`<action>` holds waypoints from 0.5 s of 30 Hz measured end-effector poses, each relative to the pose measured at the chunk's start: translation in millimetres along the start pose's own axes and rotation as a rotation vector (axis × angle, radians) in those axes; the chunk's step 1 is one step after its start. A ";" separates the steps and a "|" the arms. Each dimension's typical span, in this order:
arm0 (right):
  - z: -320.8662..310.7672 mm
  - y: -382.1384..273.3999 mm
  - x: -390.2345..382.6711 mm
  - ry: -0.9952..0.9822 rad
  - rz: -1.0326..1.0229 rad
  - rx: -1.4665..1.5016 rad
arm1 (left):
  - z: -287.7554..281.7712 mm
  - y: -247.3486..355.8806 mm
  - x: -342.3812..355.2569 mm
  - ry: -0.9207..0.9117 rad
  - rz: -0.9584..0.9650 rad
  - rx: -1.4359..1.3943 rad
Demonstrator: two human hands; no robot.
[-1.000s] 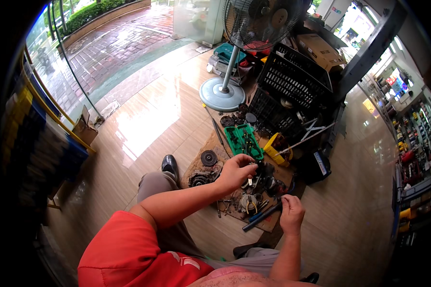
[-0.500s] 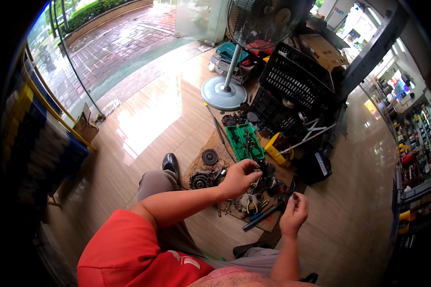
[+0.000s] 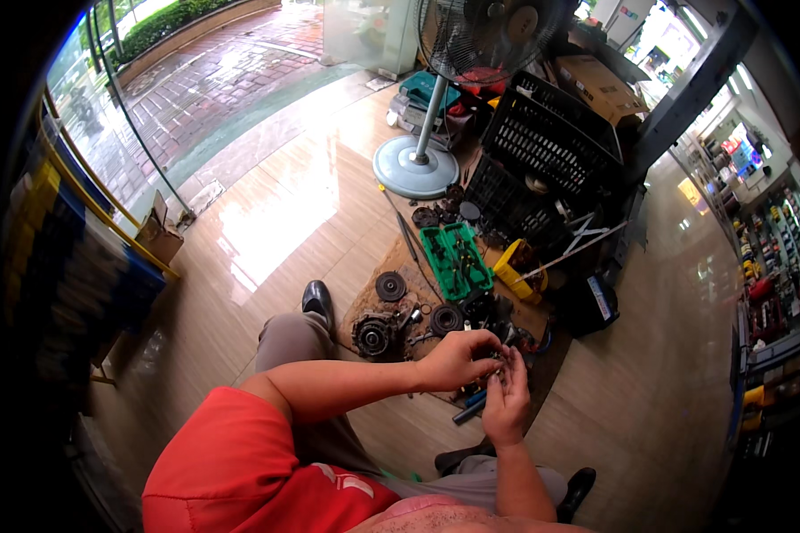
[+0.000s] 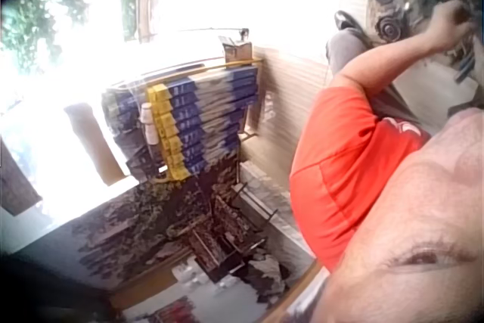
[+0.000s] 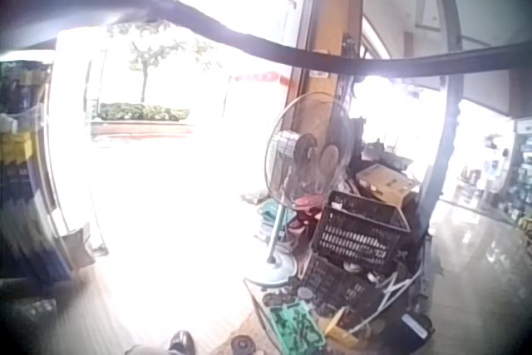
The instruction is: The person works on a mechanical motor assembly, handling gears and a metal housing. They use pliers to pull wires through an opening and a screwdriver to work on internal components.
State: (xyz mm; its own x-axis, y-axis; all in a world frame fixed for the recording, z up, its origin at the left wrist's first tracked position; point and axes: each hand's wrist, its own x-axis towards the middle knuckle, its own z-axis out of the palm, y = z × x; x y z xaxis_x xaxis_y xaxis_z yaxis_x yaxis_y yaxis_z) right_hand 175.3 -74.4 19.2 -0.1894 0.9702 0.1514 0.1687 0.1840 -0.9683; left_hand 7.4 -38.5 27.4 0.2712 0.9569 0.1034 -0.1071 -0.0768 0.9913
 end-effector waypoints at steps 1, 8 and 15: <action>0.5 1.6 0.1 -0.001 0.030 0.025 | -0.1 -3.6 -0.4 0.004 0.020 0.005; -1.6 -5.4 7.0 0.099 -0.011 -0.179 | -4.1 -6.2 -1.0 0.049 0.124 0.205; -9.7 -17.3 15.2 0.112 -0.229 -0.519 | -7.6 -1.8 -1.0 0.101 0.197 0.300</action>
State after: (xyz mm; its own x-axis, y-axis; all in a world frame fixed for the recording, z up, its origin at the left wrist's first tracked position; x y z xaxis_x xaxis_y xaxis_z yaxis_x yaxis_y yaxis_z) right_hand 178.9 -61.4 40.2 -0.1779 0.9022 0.3929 0.5934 0.4169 -0.6885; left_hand 0.0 -37.2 24.9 0.1761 0.9372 0.3012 0.1416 -0.3269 0.9344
